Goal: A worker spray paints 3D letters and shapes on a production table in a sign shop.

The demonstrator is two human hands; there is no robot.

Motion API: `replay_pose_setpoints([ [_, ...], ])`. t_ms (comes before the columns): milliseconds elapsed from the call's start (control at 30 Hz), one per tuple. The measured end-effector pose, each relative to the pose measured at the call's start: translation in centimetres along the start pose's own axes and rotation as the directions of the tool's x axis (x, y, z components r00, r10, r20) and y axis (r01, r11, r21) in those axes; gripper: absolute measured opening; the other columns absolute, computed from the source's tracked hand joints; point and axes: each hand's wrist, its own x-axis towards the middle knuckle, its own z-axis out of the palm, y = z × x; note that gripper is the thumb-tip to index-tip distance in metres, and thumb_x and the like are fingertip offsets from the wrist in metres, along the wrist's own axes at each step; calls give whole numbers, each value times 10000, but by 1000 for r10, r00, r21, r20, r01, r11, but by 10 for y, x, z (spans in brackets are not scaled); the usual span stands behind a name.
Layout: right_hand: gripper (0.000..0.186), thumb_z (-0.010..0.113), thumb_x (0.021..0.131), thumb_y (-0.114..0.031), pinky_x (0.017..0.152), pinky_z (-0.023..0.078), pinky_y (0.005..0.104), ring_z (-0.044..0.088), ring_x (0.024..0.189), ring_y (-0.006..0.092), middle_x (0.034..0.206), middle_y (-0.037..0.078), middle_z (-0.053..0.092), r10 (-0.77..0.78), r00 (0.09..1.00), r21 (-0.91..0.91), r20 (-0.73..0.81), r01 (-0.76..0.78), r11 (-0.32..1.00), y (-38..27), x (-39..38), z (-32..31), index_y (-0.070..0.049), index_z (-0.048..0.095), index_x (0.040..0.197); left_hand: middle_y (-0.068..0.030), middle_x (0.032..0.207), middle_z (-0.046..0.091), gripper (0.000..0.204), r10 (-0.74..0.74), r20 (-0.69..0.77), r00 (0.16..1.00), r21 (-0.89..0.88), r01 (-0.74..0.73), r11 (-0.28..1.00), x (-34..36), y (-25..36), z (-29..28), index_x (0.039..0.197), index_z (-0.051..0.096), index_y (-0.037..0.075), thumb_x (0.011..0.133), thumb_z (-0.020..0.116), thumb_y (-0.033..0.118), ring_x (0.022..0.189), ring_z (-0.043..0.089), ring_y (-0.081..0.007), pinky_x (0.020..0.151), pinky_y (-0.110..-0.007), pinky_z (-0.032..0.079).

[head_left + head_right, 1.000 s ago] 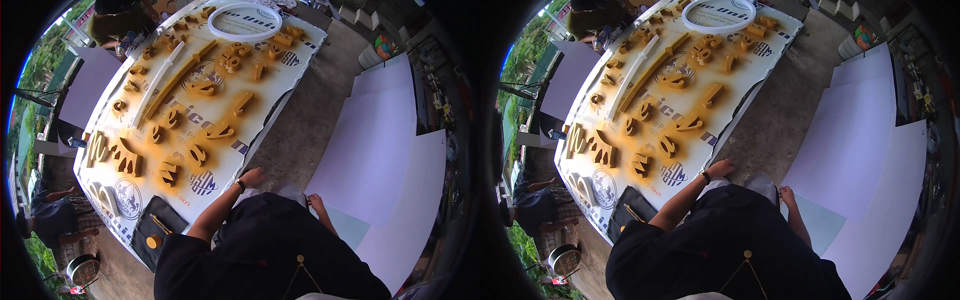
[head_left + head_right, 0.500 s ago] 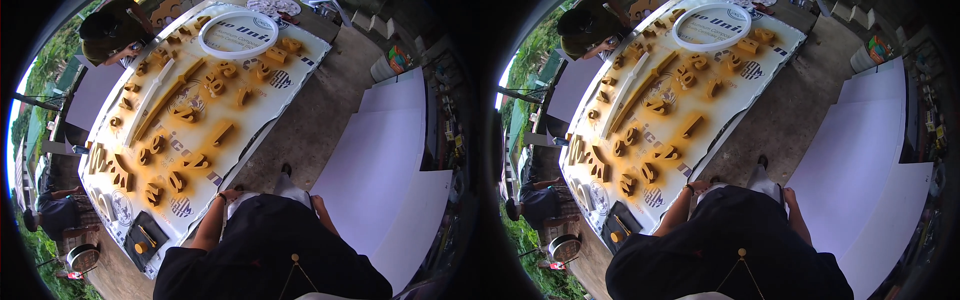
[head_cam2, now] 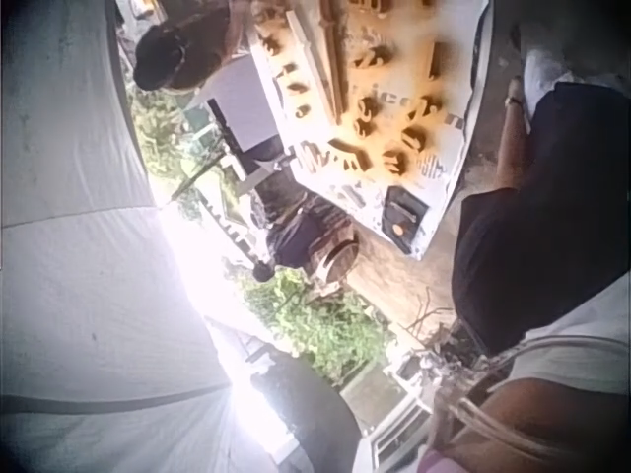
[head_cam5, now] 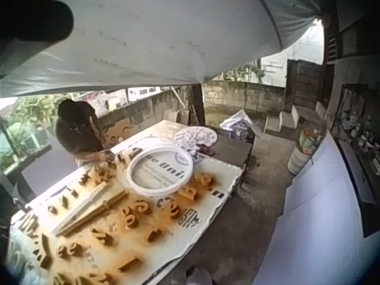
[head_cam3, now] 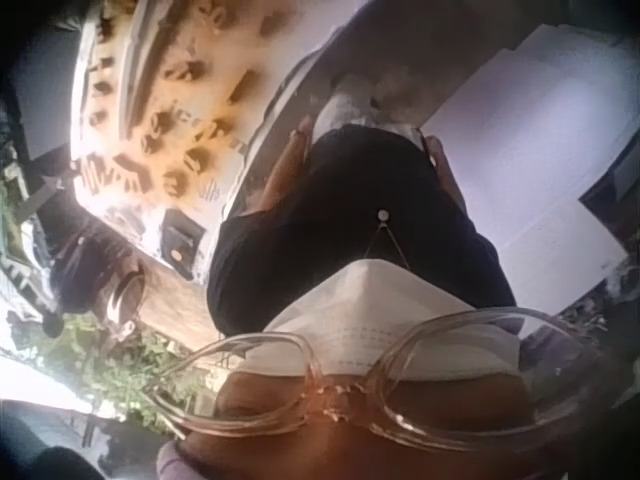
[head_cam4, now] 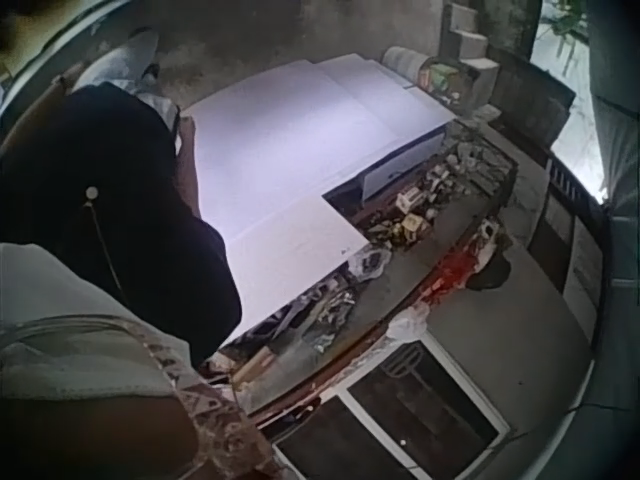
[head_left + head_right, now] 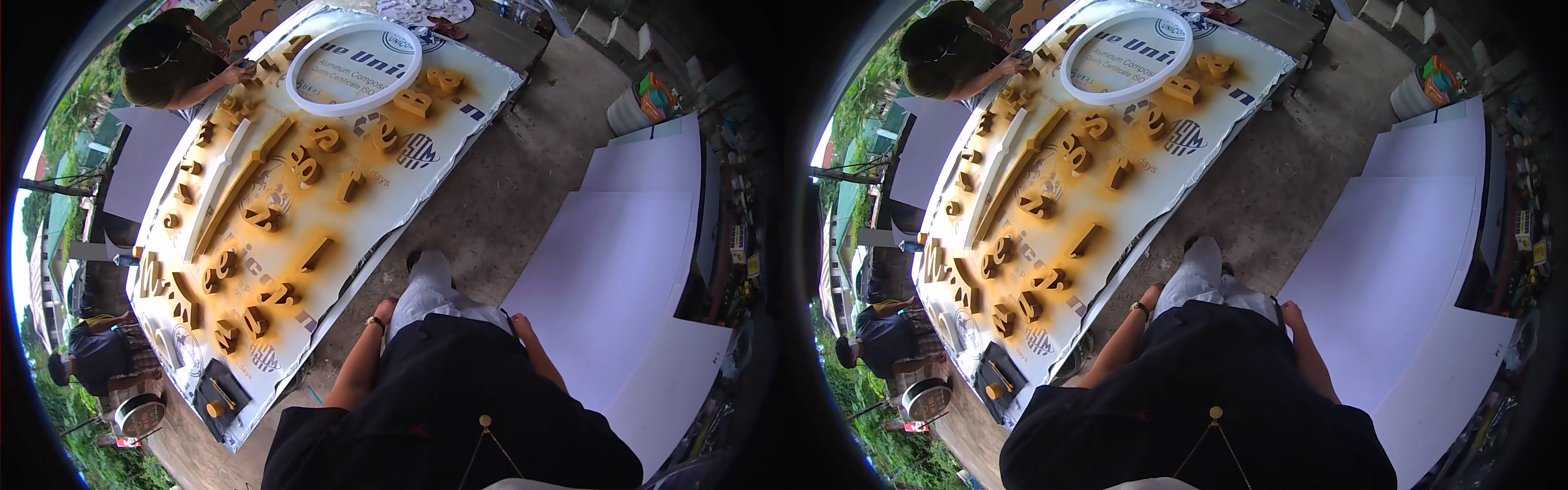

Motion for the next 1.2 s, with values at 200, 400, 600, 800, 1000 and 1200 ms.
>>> replay_pose_setpoints([
  [200, 244, 492, 697, -238, 684, 414, 341, 539, 769, 281, 796, 155, 567, -63, 991, 27, 120, 60, 998, 21, 72, 2, -18, 545, 789, -140, 886, 565, 215, 113, 394, 912, 631, -358, 688, 62, -9, -8, 778, 572, 35, 682, 485, 207, 813, 541, -264, 691, -318, 430],
  [400, 228, 509, 699, -213, 634, 433, 325, 549, 723, 243, 756, 140, 565, -63, 997, -27, 43, 64, 998, -42, 127, -83, -4, 532, 787, -114, 748, 590, 262, -550, 219, 806, 112, 539, 835, 99, 8, -27, 732, 578, 50, 691, 513, 300, 682, 569, -187, 601, -292, 440],
  [600, 207, 478, 728, -155, 507, 423, 259, 511, 568, 146, 642, 74, 513, -8, 997, 360, 81, -22, 933, -142, 191, -181, 17, 484, 843, -74, 623, 562, 278, -255, -15, 967, -98, 253, 963, 145, 69, -38, 751, 562, 79, 730, 466, 340, 514, 525, -175, 459, -295, 387],
  [800, 84, 442, 744, -47, 494, 402, 235, 478, 530, 115, 637, 40, 507, -134, 970, 241, -201, 182, 953, -230, 267, -236, -20, 495, 805, -68, 703, 561, 301, -639, 282, 715, -218, 697, 683, 164, 86, -56, 810, 549, 83, 733, 457, 359, 608, 525, -176, 494, -302, 383],
  [1000, 115, 462, 696, 23, 546, 392, 251, 483, 599, 128, 729, 66, 494, -431, 825, 216, -365, 525, 823, -357, 276, -275, -27, 500, 793, -63, 783, 560, 332, -679, 320, 661, -402, 743, 535, 166, 116, -61, 870, 536, 87, 736, 448, 378, 703, 525, -176, 529, -308, 379],
  [1200, 204, 447, 650, 55, 562, 390, 260, 471, 604, 166, 771, 66, 474, -683, 610, 27, -402, 753, 657, -447, 295, -303, -35, 492, 827, -58, 863, 560, 371, -672, 377, 637, -650, 699, 298, 173, 132, -52, 929, 523, 90, 740, 439, 398, 797, 524, -177, 564, -315, 375],
])
